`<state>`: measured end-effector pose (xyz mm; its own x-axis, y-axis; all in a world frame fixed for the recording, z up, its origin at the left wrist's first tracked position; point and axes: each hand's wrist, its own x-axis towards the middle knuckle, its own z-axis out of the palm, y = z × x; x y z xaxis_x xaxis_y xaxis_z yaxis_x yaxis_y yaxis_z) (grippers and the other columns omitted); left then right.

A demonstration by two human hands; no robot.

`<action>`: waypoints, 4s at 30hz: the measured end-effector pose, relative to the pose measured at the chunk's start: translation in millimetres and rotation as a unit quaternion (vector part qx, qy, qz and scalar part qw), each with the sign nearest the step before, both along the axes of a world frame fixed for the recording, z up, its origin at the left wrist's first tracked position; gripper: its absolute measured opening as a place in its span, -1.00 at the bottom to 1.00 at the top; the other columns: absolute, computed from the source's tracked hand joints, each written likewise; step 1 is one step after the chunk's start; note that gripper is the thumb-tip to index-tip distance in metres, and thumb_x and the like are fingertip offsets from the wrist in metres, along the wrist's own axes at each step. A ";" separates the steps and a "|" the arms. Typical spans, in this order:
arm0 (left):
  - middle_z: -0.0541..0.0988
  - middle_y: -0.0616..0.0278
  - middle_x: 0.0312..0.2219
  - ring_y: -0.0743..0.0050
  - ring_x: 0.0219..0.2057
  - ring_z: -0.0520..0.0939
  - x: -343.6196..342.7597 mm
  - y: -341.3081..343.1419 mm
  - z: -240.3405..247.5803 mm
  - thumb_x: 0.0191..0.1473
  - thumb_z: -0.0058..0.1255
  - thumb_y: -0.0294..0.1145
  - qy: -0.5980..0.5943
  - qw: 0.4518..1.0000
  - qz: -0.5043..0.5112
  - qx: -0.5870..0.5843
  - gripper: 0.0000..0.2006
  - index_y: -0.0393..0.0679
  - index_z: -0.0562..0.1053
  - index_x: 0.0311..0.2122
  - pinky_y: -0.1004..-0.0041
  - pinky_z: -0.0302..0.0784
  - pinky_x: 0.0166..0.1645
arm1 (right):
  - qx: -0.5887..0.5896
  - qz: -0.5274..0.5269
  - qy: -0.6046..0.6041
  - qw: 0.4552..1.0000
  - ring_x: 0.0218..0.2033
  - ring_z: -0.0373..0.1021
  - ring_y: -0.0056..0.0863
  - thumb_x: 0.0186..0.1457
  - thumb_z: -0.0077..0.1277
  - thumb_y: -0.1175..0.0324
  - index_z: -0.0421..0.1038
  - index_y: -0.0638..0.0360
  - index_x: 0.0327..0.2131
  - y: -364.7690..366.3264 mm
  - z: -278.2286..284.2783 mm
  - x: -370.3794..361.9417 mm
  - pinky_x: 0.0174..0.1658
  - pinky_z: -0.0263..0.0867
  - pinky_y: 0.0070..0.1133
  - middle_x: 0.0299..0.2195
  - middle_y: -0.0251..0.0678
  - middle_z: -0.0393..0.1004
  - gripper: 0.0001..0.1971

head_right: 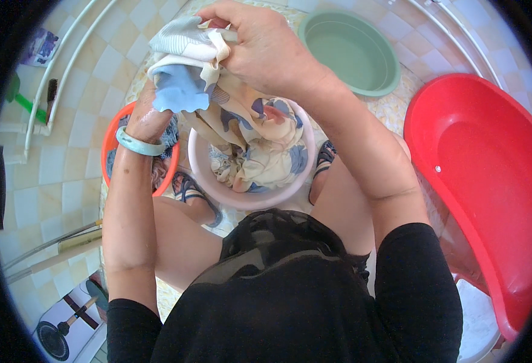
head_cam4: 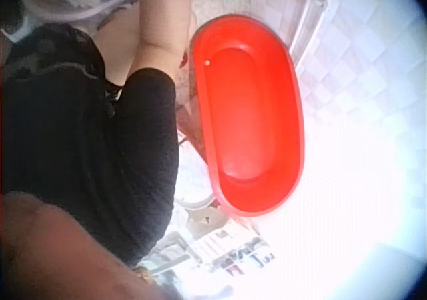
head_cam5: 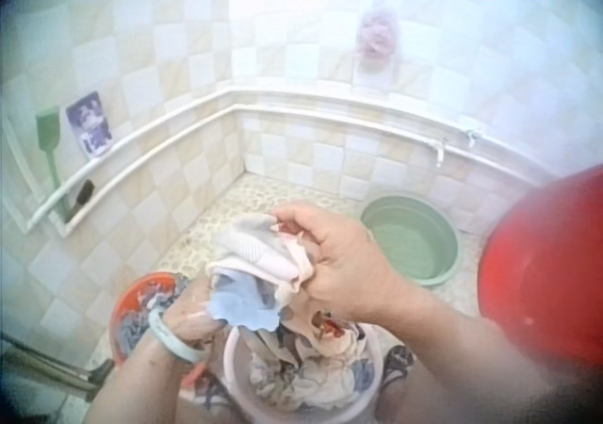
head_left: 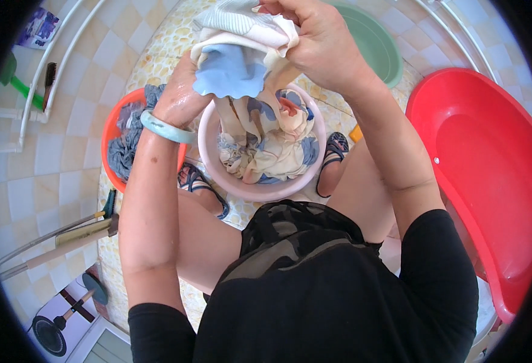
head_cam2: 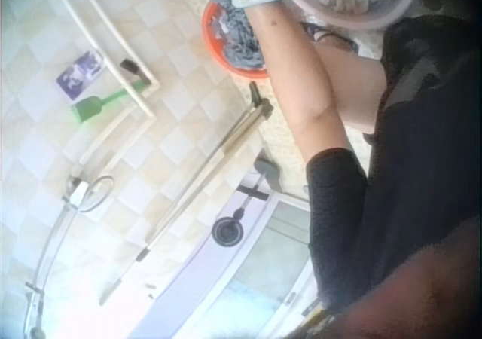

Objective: The person washes laundry by scrubbing and lathering a garment in a basin filled with water, then squeezes and unfolds the cloth by hand.

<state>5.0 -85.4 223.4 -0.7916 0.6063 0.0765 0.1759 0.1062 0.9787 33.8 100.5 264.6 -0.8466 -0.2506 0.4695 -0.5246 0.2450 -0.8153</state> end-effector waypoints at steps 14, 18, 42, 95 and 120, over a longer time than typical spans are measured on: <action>0.46 0.28 -0.31 0.60 -0.30 0.45 20.3 12.5 -32.2 -0.07 0.01 -0.17 -0.022 0.996 -0.072 -0.052 -0.58 -0.24 0.37 -0.15 0.55 0.39 -0.20 | -0.056 0.058 -0.164 0.983 -0.33 0.31 -0.74 0.06 -0.04 0.34 0.39 0.23 -0.21 -23.9 -23.3 -0.6 -0.26 0.24 -0.75 -0.35 -0.38 0.43 -0.76; 0.43 0.28 -0.25 0.61 -0.25 0.43 20.9 7.6 -11.5 0.01 -0.05 -0.20 -0.135 0.985 0.020 0.108 -0.62 -0.14 0.33 -0.07 0.59 0.36 -0.17 | -0.244 0.037 -0.231 0.941 -0.36 0.34 -0.61 0.10 -0.16 -0.02 0.42 0.19 -0.28 -10.0 -47.7 -12.1 -0.24 0.26 -0.61 -0.41 -0.41 0.40 -0.57; 0.40 0.17 -0.14 0.31 -0.15 0.48 -30.3 -113.3 -1.3 0.07 -0.07 -0.32 -0.137 0.911 0.306 0.241 -0.61 -0.12 0.21 0.01 0.30 0.50 -0.12 | -0.062 -0.003 -0.255 0.965 -0.54 0.21 -0.73 -0.09 -0.09 0.44 0.34 0.20 -0.47 37.2 -83.7 17.1 -0.46 0.17 -0.67 -0.61 -0.48 0.28 -0.93; 0.43 0.36 -0.39 0.65 -0.40 0.46 11.4 -0.1 -4.4 -0.10 0.12 -0.46 0.062 0.988 -0.006 0.139 -0.66 -0.16 0.33 -0.17 0.67 0.40 -0.39 | 0.054 0.026 0.193 0.979 -0.53 0.34 -0.71 -0.01 -0.03 0.43 0.43 0.20 -0.40 -34.0 -17.1 -13.2 -0.42 0.27 -0.69 -0.59 -0.33 0.43 -0.91; 0.48 0.18 -0.24 0.38 -0.19 0.49 -11.7 -91.0 13.0 0.01 -0.08 -0.43 0.003 0.931 0.231 0.283 -0.76 -0.20 0.39 -0.16 0.39 0.40 -0.06 | 0.478 0.154 -0.313 0.806 -0.34 0.39 -0.13 -0.24 0.12 0.15 0.37 0.28 -0.24 20.4 -132.0 -1.4 -0.23 0.28 -0.40 -0.40 -0.03 0.46 -0.52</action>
<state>-6.8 -176.5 236.4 -0.9561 0.0629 0.2863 0.2457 -0.3608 0.8997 32.4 120.9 132.6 -0.6717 -0.4874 -0.5579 -0.2396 0.8555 -0.4590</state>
